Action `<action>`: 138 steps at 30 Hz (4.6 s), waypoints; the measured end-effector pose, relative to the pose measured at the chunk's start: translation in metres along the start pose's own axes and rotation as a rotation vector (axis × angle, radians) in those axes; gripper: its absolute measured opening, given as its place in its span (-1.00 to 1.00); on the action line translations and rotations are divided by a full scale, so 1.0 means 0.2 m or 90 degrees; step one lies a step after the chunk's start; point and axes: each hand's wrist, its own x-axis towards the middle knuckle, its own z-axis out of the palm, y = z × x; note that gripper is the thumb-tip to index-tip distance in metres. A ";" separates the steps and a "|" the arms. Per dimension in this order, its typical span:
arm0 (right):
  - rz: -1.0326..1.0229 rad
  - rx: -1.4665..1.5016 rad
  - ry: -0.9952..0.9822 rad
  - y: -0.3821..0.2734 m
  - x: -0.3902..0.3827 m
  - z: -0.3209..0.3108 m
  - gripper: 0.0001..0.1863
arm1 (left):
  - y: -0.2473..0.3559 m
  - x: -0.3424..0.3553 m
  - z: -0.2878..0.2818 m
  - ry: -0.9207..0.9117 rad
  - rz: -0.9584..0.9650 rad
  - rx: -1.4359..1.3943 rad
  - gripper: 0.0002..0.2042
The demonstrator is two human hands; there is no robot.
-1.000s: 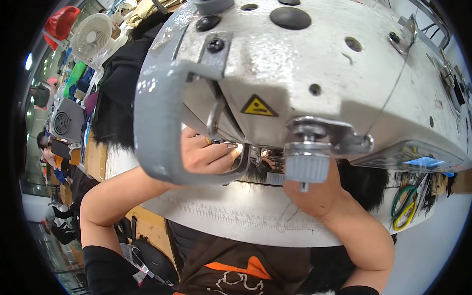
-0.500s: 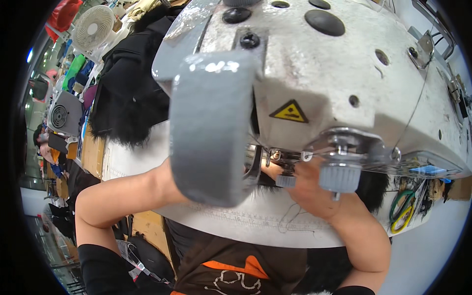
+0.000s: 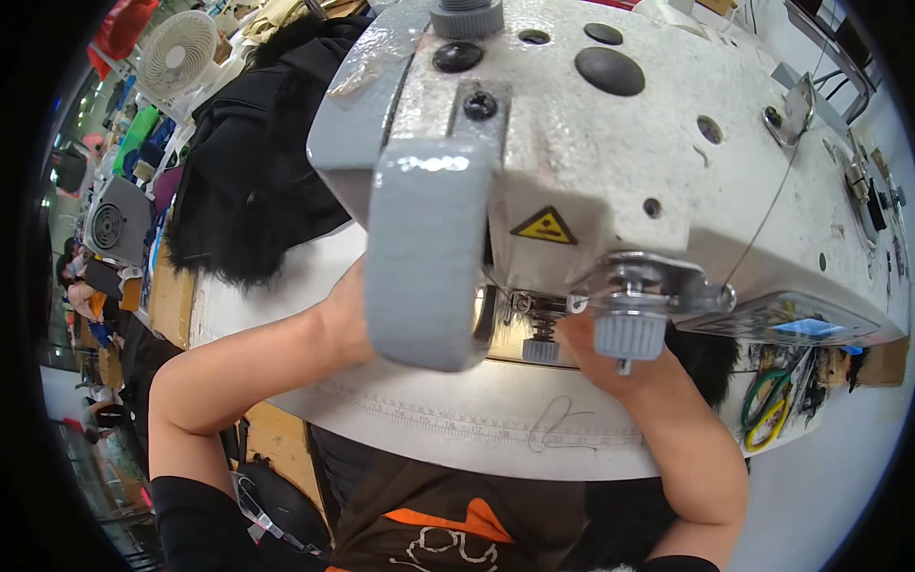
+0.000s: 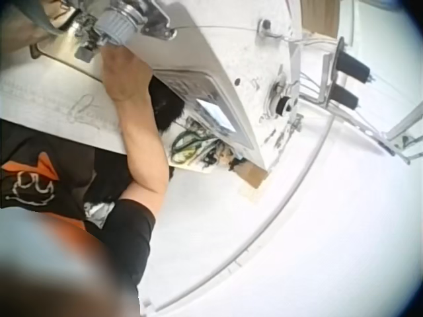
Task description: The person is sewing black fur trim onto fabric pieces using an industrial sewing machine.
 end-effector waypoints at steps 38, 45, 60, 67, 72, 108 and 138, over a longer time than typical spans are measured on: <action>-0.110 -0.279 0.093 0.04 0.01 0.05 -0.74 | -0.02 0.03 -0.02 -0.015 0.001 -0.005 -0.86; -0.226 -0.057 0.053 -0.14 0.04 -0.02 -0.69 | 0.16 0.03 -0.15 -0.044 -0.036 -0.044 -0.86; -0.186 -0.005 0.096 -0.22 0.01 0.00 -0.58 | -0.13 0.03 -0.13 -0.068 0.007 -0.158 -0.84; -0.193 -0.235 0.074 -0.13 0.00 -0.01 -0.54 | -0.10 0.01 -0.15 0.037 0.014 -0.177 -0.80; -0.268 -0.253 0.090 -0.10 0.02 -0.03 -0.58 | -0.03 -0.02 -0.11 0.061 0.001 -0.215 -0.79; -0.015 0.030 0.114 -0.01 0.00 -0.02 -0.68 | 0.01 0.03 -0.05 -0.018 0.006 0.009 -0.92; -0.083 -0.173 0.146 0.02 0.01 0.04 -0.69 | 0.00 0.03 -0.05 -0.040 -0.003 -0.002 -0.88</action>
